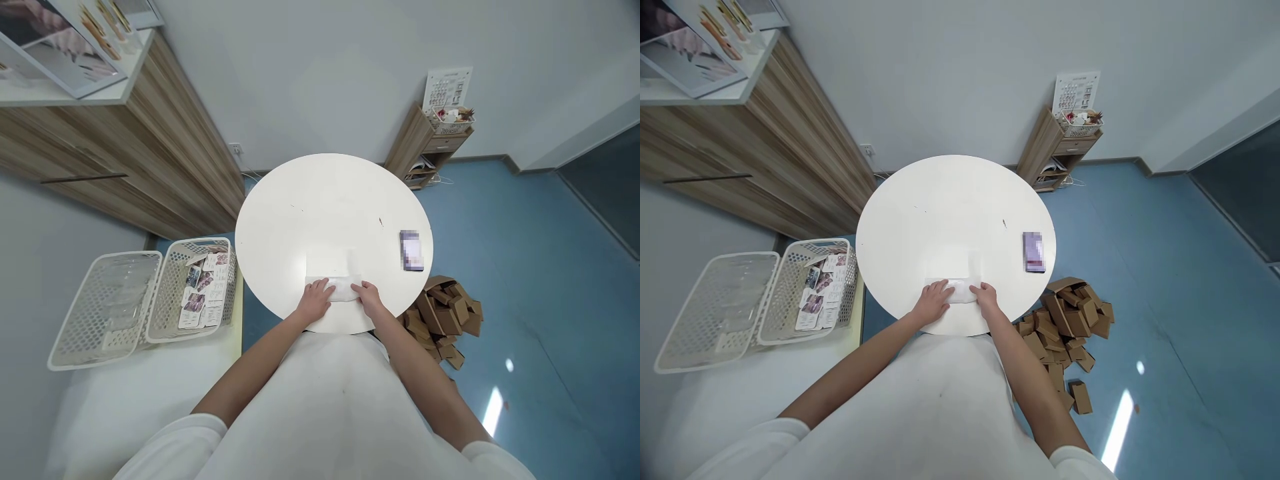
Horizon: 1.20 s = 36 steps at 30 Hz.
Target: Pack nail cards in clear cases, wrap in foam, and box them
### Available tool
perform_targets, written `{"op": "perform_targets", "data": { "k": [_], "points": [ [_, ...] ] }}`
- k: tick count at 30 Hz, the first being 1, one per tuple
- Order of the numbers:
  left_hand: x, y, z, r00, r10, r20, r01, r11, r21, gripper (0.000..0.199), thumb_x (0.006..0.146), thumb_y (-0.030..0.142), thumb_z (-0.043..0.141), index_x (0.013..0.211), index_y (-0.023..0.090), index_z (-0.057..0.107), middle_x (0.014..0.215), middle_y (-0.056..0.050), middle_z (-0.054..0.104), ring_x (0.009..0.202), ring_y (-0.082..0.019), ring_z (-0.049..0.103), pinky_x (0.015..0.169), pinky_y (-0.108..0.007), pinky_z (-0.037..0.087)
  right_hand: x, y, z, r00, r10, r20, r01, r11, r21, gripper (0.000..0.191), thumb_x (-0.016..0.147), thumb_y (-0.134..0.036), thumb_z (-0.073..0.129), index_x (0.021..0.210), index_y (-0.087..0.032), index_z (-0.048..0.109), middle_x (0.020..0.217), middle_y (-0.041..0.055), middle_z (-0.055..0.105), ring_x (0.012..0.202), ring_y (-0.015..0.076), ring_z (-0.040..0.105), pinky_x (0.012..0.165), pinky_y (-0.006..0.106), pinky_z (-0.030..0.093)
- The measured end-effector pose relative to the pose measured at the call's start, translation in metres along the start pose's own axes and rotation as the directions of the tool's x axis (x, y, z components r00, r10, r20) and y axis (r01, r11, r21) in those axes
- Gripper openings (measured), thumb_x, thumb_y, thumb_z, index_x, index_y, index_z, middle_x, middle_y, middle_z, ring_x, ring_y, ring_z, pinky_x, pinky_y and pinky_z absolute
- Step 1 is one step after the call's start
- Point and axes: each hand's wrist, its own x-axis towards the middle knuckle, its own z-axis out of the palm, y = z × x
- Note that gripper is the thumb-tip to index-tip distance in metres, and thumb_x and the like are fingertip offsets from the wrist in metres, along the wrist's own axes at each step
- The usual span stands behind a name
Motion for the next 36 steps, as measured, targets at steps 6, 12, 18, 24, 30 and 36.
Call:
{"op": "perform_targets", "data": {
  "k": [6, 12, 18, 24, 30, 36],
  "points": [
    [-0.012, 0.003, 0.004, 0.998, 0.046, 0.032, -0.045, 0.999, -0.009, 0.047, 0.075, 0.024, 0.052, 0.12, 0.027, 0.042, 0.133, -0.008, 0.036, 0.114, -0.027, 0.038, 0.09, -0.041, 0.032, -0.02, 0.013, -0.005, 0.995, -0.096, -0.024, 0.095, 0.995, -0.039, 0.022, 0.062, -0.032, 0.058, 0.079, -0.019, 0.053, 0.083, 0.0042, 0.062, 0.07, 0.0157, 0.058, 0.06, 0.027, 0.047],
    [-0.014, 0.006, 0.0, 0.996, 0.044, 0.081, -0.038, 0.997, -0.07, 0.05, 0.074, 0.024, 0.053, 0.122, 0.029, 0.041, 0.134, -0.007, 0.034, 0.116, -0.028, 0.035, 0.091, -0.042, 0.032, -0.027, 0.022, 0.013, 0.977, -0.211, -0.008, 0.207, 0.966, -0.156, 0.021, 0.069, -0.034, 0.048, 0.083, -0.019, 0.053, 0.079, 0.0026, 0.058, 0.067, 0.0139, 0.055, 0.061, 0.027, 0.046],
    [-0.03, 0.0, 0.001, 0.984, -0.176, -0.034, 0.165, 0.963, -0.213, 0.049, 0.075, 0.027, 0.051, 0.123, 0.027, 0.04, 0.135, -0.009, 0.031, 0.122, -0.03, 0.028, 0.097, -0.047, 0.025, -0.024, 0.007, 0.025, 0.915, -0.328, 0.234, 0.395, 0.846, -0.357, 0.02, 0.074, -0.025, 0.044, 0.087, -0.021, 0.059, 0.087, 0.0042, 0.058, 0.082, 0.0173, 0.054, 0.077, 0.033, 0.043],
    [-0.061, 0.004, 0.018, 0.772, -0.63, 0.086, 0.564, 0.616, -0.55, 0.066, 0.073, 0.035, 0.053, 0.13, 0.018, 0.025, 0.131, -0.014, 0.029, 0.123, -0.03, 0.027, 0.097, -0.046, 0.03, -0.028, 0.015, 0.023, 0.821, -0.473, 0.32, 0.551, 0.508, -0.662, 0.031, 0.073, -0.021, 0.049, 0.104, -0.021, 0.052, 0.118, 0.0107, 0.037, 0.103, 0.0246, 0.041, 0.077, 0.036, 0.043],
    [-0.048, 0.003, 0.018, 0.578, -0.757, 0.304, 0.625, 0.17, -0.762, 0.073, 0.072, 0.038, 0.057, 0.13, 0.018, 0.018, 0.124, -0.014, 0.035, 0.1, -0.019, 0.051, 0.079, -0.031, 0.046, -0.031, 0.025, 0.031, 0.798, -0.461, 0.388, 0.591, 0.474, -0.653, 0.03, 0.075, -0.022, 0.047, 0.105, -0.02, 0.049, 0.117, 0.0103, 0.034, 0.099, 0.0243, 0.041, 0.074, 0.036, 0.044],
    [-0.037, -0.012, 0.008, 0.695, -0.593, 0.406, 0.625, 0.22, -0.749, 0.031, 0.074, 0.033, 0.054, 0.1, 0.016, 0.048, 0.076, -0.002, 0.056, 0.058, -0.01, 0.052, 0.051, -0.023, 0.042, -0.031, 0.027, 0.035, 0.787, -0.488, 0.379, 0.605, 0.49, -0.627, 0.028, 0.072, -0.021, 0.051, 0.1, -0.021, 0.051, 0.111, 0.0107, 0.039, 0.096, 0.0267, 0.041, 0.077, 0.041, 0.04]
  ]
}}
